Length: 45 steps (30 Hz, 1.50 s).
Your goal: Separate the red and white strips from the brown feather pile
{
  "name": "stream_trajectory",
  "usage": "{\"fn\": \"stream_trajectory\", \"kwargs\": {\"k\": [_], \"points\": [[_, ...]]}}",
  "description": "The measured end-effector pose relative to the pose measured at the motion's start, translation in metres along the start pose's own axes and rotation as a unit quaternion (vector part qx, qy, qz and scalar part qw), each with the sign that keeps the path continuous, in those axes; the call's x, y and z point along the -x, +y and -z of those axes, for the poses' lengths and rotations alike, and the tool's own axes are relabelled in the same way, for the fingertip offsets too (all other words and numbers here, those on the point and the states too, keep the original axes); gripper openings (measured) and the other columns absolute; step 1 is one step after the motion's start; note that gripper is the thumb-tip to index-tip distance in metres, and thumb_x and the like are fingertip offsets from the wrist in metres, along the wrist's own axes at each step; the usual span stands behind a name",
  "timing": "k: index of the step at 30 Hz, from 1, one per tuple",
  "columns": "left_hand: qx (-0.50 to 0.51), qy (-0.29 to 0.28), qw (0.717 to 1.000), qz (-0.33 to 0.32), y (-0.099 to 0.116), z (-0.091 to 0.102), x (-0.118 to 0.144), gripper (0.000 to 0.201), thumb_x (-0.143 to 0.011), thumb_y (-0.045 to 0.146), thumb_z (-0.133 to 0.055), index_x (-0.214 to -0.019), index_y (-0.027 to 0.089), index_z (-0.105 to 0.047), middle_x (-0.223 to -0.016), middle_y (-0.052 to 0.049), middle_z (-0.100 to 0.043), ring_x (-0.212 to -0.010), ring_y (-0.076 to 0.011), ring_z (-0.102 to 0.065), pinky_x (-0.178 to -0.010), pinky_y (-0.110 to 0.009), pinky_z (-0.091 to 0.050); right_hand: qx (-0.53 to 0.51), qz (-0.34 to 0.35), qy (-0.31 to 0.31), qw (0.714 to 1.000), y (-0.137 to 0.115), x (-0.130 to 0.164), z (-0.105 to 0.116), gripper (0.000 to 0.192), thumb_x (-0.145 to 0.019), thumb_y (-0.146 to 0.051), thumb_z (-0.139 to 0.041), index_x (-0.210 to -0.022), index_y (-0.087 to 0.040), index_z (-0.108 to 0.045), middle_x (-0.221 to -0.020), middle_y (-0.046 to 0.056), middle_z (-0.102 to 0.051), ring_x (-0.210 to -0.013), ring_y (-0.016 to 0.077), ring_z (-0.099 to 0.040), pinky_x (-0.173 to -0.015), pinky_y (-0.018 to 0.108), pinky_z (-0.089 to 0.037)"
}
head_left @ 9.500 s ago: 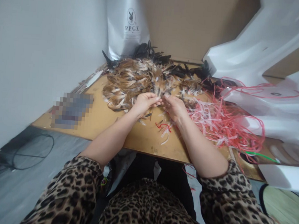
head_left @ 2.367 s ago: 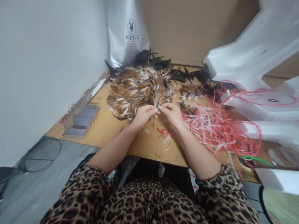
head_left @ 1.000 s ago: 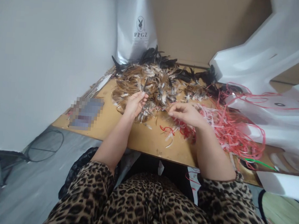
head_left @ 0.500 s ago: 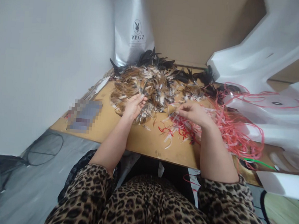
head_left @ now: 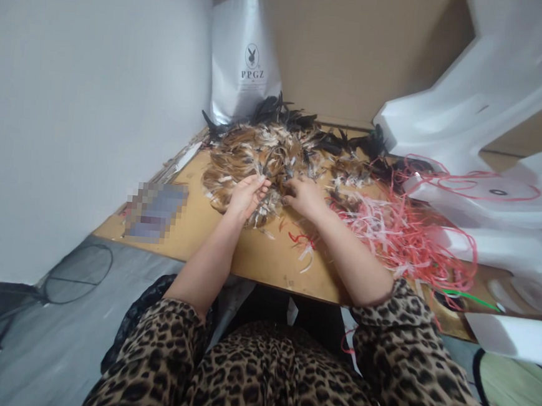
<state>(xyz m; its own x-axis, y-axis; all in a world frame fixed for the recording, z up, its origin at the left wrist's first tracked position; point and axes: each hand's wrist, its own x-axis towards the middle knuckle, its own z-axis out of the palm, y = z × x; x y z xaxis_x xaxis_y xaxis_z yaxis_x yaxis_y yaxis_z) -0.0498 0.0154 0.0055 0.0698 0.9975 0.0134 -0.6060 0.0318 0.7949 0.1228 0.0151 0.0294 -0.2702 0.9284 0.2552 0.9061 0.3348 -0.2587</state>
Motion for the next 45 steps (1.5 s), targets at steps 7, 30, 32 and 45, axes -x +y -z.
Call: {"fn": "stream_trajectory", "kwargs": {"k": [7, 30, 32, 45], "points": [[-0.005, 0.010, 1.000, 0.004, 0.002, 0.000, 0.001, 0.012, -0.070, 0.019, -0.067, -0.076, 0.012, -0.059, -0.068, 0.000, -0.063, -0.052, -0.0018, -0.052, -0.048, -0.012, -0.038, -0.209, -0.047, 0.059, 0.975, 0.005, -0.014, -0.008, 0.014, -0.074, -0.028, -0.054, -0.071, -0.017, -0.062, -0.073, 0.005, -0.059, -0.074, 0.0178, -0.052, -0.069, 0.030, -0.039], [-0.021, -0.012, 0.999, 0.034, -0.003, -0.001, 0.002, 0.016, -0.068, 0.019, -0.069, -0.078, 0.011, -0.059, -0.068, -0.002, -0.065, -0.052, -0.0032, -0.056, -0.047, -0.012, -0.041, -0.203, -0.098, 0.096, 0.970, 0.040, 0.007, 0.008, 0.018, -0.070, -0.029, -0.053, -0.073, -0.016, -0.066, -0.073, 0.005, -0.066, -0.068, 0.0168, -0.056, -0.067, 0.028, -0.041], [-0.025, -0.006, 0.999, 0.036, -0.003, -0.002, 0.002, 0.016, -0.068, 0.019, -0.069, -0.077, 0.011, -0.059, -0.067, -0.002, -0.065, -0.052, -0.0031, -0.056, -0.047, -0.012, -0.041, -0.205, -0.090, 0.018, 0.974, 0.039, 0.010, 0.009, 0.017, -0.069, -0.029, -0.055, -0.069, -0.017, -0.065, -0.067, 0.003, -0.065, -0.063, 0.0150, -0.055, -0.061, 0.026, -0.039], [-0.055, -0.017, 0.997, 0.045, -0.006, -0.005, 0.005, 0.019, -0.066, 0.022, -0.071, -0.077, 0.011, -0.060, -0.070, -0.004, -0.067, -0.051, -0.0039, -0.057, -0.048, -0.013, -0.043, -0.300, -0.088, -0.016, 0.950, 0.040, 0.013, -0.013, 0.015, -0.064, -0.030, -0.057, -0.064, -0.016, -0.060, -0.058, 0.000, -0.060, -0.054, 0.0101, -0.048, -0.055, 0.023, -0.036]]}}
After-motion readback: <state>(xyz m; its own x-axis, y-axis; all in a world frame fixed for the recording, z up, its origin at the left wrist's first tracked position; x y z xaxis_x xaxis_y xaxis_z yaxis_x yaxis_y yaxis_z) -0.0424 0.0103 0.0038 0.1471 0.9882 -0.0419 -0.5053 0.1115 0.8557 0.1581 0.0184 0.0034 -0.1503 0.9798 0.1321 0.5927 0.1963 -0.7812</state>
